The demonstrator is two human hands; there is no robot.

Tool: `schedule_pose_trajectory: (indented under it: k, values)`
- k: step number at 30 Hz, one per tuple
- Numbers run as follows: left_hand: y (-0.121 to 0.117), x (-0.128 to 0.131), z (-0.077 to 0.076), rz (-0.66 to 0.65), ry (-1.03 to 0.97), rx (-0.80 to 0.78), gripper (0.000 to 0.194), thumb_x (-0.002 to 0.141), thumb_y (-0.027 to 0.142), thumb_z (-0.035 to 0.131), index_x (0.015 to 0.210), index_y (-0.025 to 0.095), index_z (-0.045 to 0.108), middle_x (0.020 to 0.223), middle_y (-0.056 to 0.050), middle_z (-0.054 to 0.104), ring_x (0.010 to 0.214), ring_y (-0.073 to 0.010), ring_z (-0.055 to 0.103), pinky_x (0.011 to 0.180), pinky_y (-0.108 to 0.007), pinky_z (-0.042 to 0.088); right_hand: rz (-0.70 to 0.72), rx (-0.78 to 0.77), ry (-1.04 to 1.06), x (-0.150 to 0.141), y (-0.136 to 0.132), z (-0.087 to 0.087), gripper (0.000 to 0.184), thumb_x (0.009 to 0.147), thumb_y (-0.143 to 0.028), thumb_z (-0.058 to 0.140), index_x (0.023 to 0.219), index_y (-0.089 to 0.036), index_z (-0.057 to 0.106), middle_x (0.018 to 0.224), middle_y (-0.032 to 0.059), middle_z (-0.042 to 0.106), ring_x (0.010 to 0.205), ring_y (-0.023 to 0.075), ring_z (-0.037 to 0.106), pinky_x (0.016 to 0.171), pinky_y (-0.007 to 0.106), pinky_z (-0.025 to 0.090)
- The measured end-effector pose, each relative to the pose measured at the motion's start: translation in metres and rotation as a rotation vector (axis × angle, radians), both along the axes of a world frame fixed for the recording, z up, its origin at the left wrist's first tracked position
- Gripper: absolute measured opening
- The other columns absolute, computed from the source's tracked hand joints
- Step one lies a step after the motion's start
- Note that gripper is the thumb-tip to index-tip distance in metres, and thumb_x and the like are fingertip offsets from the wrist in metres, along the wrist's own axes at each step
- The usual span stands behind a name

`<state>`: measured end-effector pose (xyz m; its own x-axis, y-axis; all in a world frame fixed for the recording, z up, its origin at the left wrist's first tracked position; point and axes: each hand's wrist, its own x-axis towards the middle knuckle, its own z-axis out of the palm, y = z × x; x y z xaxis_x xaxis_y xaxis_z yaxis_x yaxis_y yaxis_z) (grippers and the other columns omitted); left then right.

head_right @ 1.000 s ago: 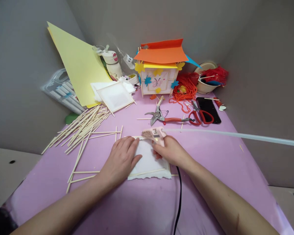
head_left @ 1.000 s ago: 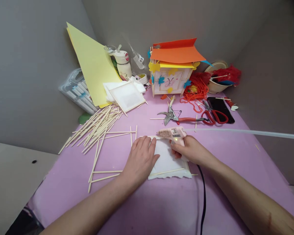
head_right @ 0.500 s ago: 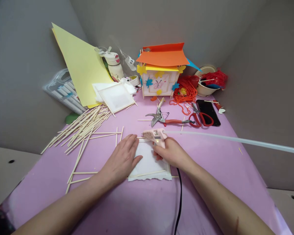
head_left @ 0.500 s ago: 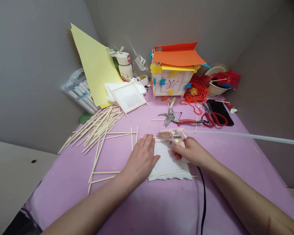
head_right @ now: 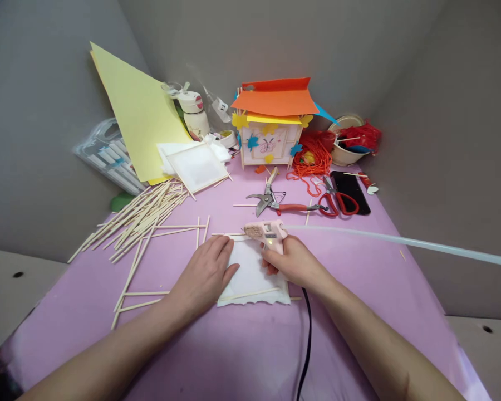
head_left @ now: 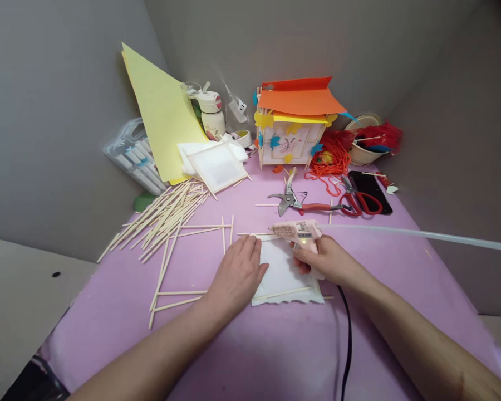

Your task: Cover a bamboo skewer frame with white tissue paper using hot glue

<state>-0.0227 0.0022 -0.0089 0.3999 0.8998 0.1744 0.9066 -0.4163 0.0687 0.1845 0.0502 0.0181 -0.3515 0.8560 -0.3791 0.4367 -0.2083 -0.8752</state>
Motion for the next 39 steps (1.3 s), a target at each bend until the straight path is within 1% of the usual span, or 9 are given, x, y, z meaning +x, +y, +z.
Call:
schedule_pose_trajectory:
  k: [2, 7, 15, 20, 24, 26, 30, 34, 39]
  values:
    - [-0.002, 0.001, 0.000, 0.008, 0.024, 0.021, 0.043, 0.090, 0.026, 0.056, 0.124, 0.001, 0.051, 0.117, -0.018, 0.057, 0.115, -0.0315, 0.050, 0.095, -0.043, 0.046, 0.011, 0.008, -0.002, -0.002, -0.001, 0.004, 0.008, 0.076, -0.022, 0.055, 0.072, -0.017, 0.061, 0.061, -0.0006, 0.064, 0.053, 0.0124, 0.059, 0.053, 0.021, 0.046]
    - [-0.004, 0.004, -0.004, -0.004, 0.061, 0.059, 0.041, 0.090, 0.024, 0.057, 0.121, -0.001, 0.054, 0.116, -0.020, 0.059, 0.114, -0.0320, 0.052, 0.095, -0.043, 0.047, 0.092, 0.059, -0.097, -0.009, 0.001, 0.010, 0.018, 0.078, -0.024, 0.053, 0.066, -0.016, 0.063, 0.059, 0.0018, 0.065, 0.056, 0.0142, 0.062, 0.058, 0.022, 0.048]
    - [-0.006, 0.006, -0.007, -0.002, 0.101, 0.101, 0.039, 0.090, 0.025, 0.055, 0.119, -0.001, 0.055, 0.120, -0.022, 0.058, 0.111, -0.0315, 0.054, 0.092, -0.042, 0.049, 0.209, 0.092, -0.163, -0.023, 0.008, 0.006, 0.022, 0.078, -0.026, 0.051, 0.065, -0.016, 0.065, 0.057, 0.0023, 0.066, 0.056, 0.0158, 0.063, 0.057, 0.024, 0.047]
    - [-0.008, 0.009, -0.004, 0.013, 0.093, 0.042, 0.035, 0.092, 0.024, 0.052, 0.117, 0.000, 0.056, 0.115, -0.021, 0.058, 0.109, -0.0322, 0.054, 0.090, -0.044, 0.049, 0.217, 0.060, -0.187, -0.025, 0.012, 0.004, 0.025, 0.080, -0.029, 0.049, 0.064, -0.016, 0.065, 0.057, 0.0028, 0.066, 0.056, 0.0162, 0.062, 0.056, 0.024, 0.046]
    - [-0.005, 0.008, -0.002, 0.060, 0.019, 0.003, 0.050, 0.091, 0.024, 0.053, 0.133, 0.000, 0.043, 0.116, -0.019, 0.057, 0.112, -0.0311, 0.052, 0.093, -0.044, 0.048, 0.184, 0.043, -0.172, -0.021, 0.012, 0.002, 0.024, 0.079, -0.030, 0.050, 0.063, -0.017, 0.063, 0.056, 0.0022, 0.065, 0.054, 0.0153, 0.061, 0.056, 0.024, 0.046]
    - [-0.003, 0.006, -0.002, 0.085, -0.029, -0.015, 0.057, 0.089, 0.027, 0.057, 0.137, 0.002, 0.040, 0.119, -0.019, 0.055, 0.113, -0.0307, 0.050, 0.095, -0.044, 0.046, 0.172, 0.043, -0.152, -0.019, 0.012, 0.002, 0.024, 0.080, -0.030, 0.050, 0.063, -0.017, 0.062, 0.055, 0.0018, 0.064, 0.053, 0.0145, 0.059, 0.055, 0.023, 0.046]
    - [-0.001, 0.004, -0.004, 0.094, -0.072, -0.032, 0.053, 0.088, 0.028, 0.057, 0.133, 0.004, 0.045, 0.123, -0.017, 0.052, 0.113, -0.0304, 0.048, 0.097, -0.044, 0.045, 0.181, 0.029, -0.139, -0.019, 0.013, 0.001, 0.024, 0.080, -0.029, 0.051, 0.063, -0.017, 0.062, 0.056, 0.0014, 0.064, 0.053, 0.0141, 0.059, 0.054, 0.023, 0.045]
    - [-0.001, 0.005, -0.006, 0.074, -0.050, -0.001, 0.052, 0.089, 0.028, 0.056, 0.132, 0.001, 0.047, 0.124, -0.018, 0.052, 0.116, -0.0319, 0.045, 0.098, -0.044, 0.044, 0.198, 0.010, -0.122, -0.020, 0.016, 0.001, 0.023, 0.079, -0.028, 0.051, 0.063, -0.017, 0.062, 0.055, 0.0015, 0.064, 0.054, 0.0146, 0.060, 0.055, 0.023, 0.046]
    - [-0.001, 0.006, -0.006, 0.030, 0.002, 0.027, 0.042, 0.091, 0.026, 0.052, 0.124, 0.000, 0.053, 0.114, -0.018, 0.057, 0.112, -0.0311, 0.049, 0.095, -0.043, 0.046, 0.219, 0.002, -0.148, -0.017, 0.018, 0.000, 0.026, 0.081, -0.029, 0.050, 0.062, -0.017, 0.062, 0.057, 0.0025, 0.065, 0.056, 0.0147, 0.061, 0.056, 0.023, 0.046]
